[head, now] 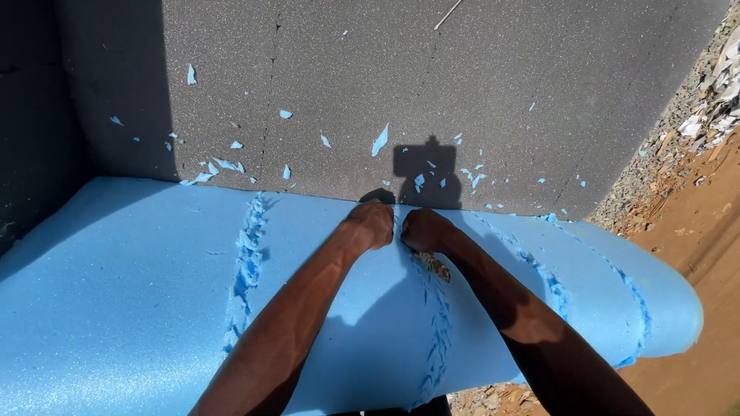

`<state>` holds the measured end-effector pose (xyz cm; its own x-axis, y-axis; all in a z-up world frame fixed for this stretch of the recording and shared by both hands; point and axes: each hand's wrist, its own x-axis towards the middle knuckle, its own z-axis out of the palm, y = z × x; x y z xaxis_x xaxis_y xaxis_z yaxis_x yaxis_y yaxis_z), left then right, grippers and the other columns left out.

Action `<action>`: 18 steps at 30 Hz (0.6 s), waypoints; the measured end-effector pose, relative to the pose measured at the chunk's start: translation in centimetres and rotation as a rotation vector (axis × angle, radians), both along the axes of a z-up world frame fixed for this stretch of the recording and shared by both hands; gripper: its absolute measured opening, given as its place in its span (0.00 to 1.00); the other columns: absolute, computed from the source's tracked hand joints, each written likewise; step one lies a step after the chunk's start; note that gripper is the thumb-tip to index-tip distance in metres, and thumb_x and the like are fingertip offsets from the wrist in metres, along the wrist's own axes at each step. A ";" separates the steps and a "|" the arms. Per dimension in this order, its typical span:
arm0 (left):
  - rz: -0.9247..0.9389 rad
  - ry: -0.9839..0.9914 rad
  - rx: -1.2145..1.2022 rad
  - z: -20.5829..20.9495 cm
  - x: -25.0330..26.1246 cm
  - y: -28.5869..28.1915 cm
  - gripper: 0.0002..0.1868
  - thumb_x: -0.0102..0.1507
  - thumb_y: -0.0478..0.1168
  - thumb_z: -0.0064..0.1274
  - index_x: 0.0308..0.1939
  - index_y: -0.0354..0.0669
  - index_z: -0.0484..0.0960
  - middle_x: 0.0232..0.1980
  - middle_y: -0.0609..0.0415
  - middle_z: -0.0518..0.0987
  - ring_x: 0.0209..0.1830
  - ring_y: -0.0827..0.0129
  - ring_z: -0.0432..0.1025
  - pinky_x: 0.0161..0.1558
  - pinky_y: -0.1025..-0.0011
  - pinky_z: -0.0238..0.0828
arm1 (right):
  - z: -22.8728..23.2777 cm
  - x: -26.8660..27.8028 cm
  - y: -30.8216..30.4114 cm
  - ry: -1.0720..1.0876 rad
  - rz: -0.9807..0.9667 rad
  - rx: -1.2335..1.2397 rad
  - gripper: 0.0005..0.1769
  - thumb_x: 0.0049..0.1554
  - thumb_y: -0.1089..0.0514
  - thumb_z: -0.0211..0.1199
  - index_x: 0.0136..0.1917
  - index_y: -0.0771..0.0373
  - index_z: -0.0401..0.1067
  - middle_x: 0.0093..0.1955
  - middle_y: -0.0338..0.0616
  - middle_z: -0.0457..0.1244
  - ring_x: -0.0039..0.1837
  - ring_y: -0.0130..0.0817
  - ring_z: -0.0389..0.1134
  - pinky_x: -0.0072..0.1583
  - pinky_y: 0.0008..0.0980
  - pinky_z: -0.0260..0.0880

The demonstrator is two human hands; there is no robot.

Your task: Using a long knife to cut several parallel slits or segments into a blue cylindrical foam roll.

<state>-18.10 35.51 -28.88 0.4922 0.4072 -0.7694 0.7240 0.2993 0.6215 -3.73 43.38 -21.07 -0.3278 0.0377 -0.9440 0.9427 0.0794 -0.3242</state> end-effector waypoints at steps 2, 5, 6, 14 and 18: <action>-0.058 -0.042 0.019 0.1 0.1 0.3 0.11 0.71 0.44 0.47 0.48 0.45 0.83 0.45 0.52 0.84 0.46 0.63 0.79 0.46 0.69 0.76 | 4.6 -1.3 1.3 -0.084 0.033 -0.009 0.17 0.58 0.53 0.58 0.42 0.65 0.83 0.38 0.60 0.70 0.42 0.56 0.73 0.42 0.42 0.73; 0.078 -0.045 0.045 -4.4 2.1 -1.7 0.12 0.68 0.47 0.50 0.41 0.46 0.85 0.40 0.49 0.85 0.38 0.63 0.78 0.38 0.65 0.77 | 17.2 -6.1 5.3 -0.195 0.005 -0.073 0.21 0.60 0.53 0.53 0.44 0.70 0.82 0.44 0.66 0.71 0.49 0.63 0.74 0.47 0.47 0.74; 0.073 -0.040 0.050 -2.7 1.3 -1.5 0.12 0.68 0.47 0.50 0.41 0.46 0.85 0.40 0.49 0.85 0.38 0.63 0.78 0.38 0.65 0.77 | 15.0 -4.9 4.3 -0.190 0.000 -0.069 0.21 0.60 0.53 0.53 0.44 0.70 0.82 0.44 0.66 0.71 0.49 0.63 0.74 0.47 0.47 0.74; 0.231 -0.219 0.414 24.0 -6.7 -1.3 0.18 0.70 0.44 0.37 0.50 0.39 0.80 0.52 0.47 0.78 0.44 0.60 0.73 0.39 0.66 0.72 | 11.7 0.0 1.1 -0.082 0.060 0.050 0.18 0.58 0.50 0.57 0.41 0.60 0.84 0.38 0.56 0.72 0.43 0.55 0.74 0.43 0.47 0.72; 0.290 -0.220 0.591 28.4 -6.1 -3.9 0.19 0.70 0.46 0.42 0.57 0.38 0.79 0.58 0.44 0.76 0.55 0.53 0.71 0.52 0.60 0.72 | 11.2 0.2 0.6 -0.044 0.012 0.104 0.19 0.60 0.51 0.55 0.42 0.64 0.82 0.38 0.58 0.71 0.43 0.58 0.73 0.44 0.47 0.73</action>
<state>-24.16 31.58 -0.49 0.4195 0.8659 -0.2725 0.5042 0.0274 0.8631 -3.48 43.93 -9.91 -0.2875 0.1326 -0.9486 0.9545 0.1222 -0.2722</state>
